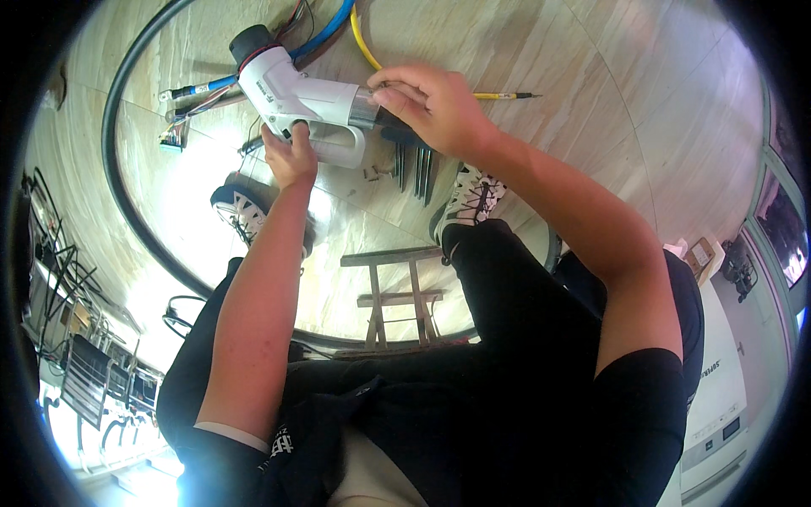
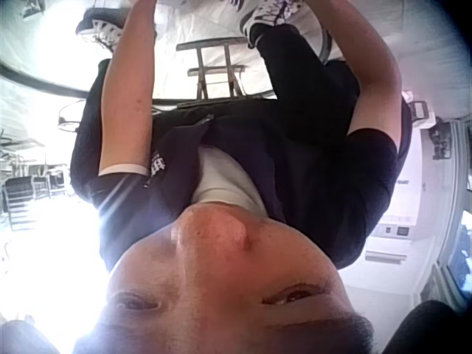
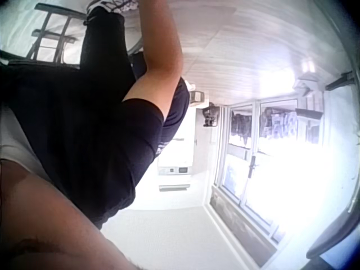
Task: The person disassembles an electric vehicle charging handle by hand and using a screwdriver to remove internal components.
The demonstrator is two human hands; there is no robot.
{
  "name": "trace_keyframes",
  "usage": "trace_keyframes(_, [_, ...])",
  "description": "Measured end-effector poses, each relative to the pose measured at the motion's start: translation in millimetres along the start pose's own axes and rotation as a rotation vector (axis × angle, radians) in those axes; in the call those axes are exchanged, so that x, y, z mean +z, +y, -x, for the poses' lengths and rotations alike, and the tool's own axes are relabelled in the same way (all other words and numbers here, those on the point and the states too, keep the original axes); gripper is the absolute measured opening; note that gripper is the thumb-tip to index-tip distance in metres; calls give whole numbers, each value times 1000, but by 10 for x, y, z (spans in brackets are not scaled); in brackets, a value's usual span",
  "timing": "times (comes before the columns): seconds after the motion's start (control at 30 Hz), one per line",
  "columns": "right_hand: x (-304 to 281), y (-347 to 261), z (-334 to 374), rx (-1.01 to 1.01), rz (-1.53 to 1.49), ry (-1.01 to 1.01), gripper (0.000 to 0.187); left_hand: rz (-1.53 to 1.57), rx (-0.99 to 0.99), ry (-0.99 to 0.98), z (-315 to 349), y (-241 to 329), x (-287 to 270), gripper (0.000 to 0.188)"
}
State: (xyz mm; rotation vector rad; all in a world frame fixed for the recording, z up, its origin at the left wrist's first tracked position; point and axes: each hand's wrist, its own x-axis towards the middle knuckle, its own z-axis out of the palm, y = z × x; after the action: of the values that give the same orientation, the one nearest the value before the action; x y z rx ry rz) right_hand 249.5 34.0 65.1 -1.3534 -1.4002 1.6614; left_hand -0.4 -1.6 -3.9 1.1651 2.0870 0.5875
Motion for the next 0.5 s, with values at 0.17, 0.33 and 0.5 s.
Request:
trace_keyframes(0.17, [-26, -26, 13, -66, 34, 48, 24, 16, -72, -31, 2, 30, -9, 57])
trace_keyframes(0.33, [-49, -21, -148, -55, -232, 104, 25, 41, -5, -3, -4, -51, 18, 55])
trace_keyframes(0.5, [10, 22, -189, 18, -279, 90, 24, 7, -14, -2, -4, -16, 13, 53])
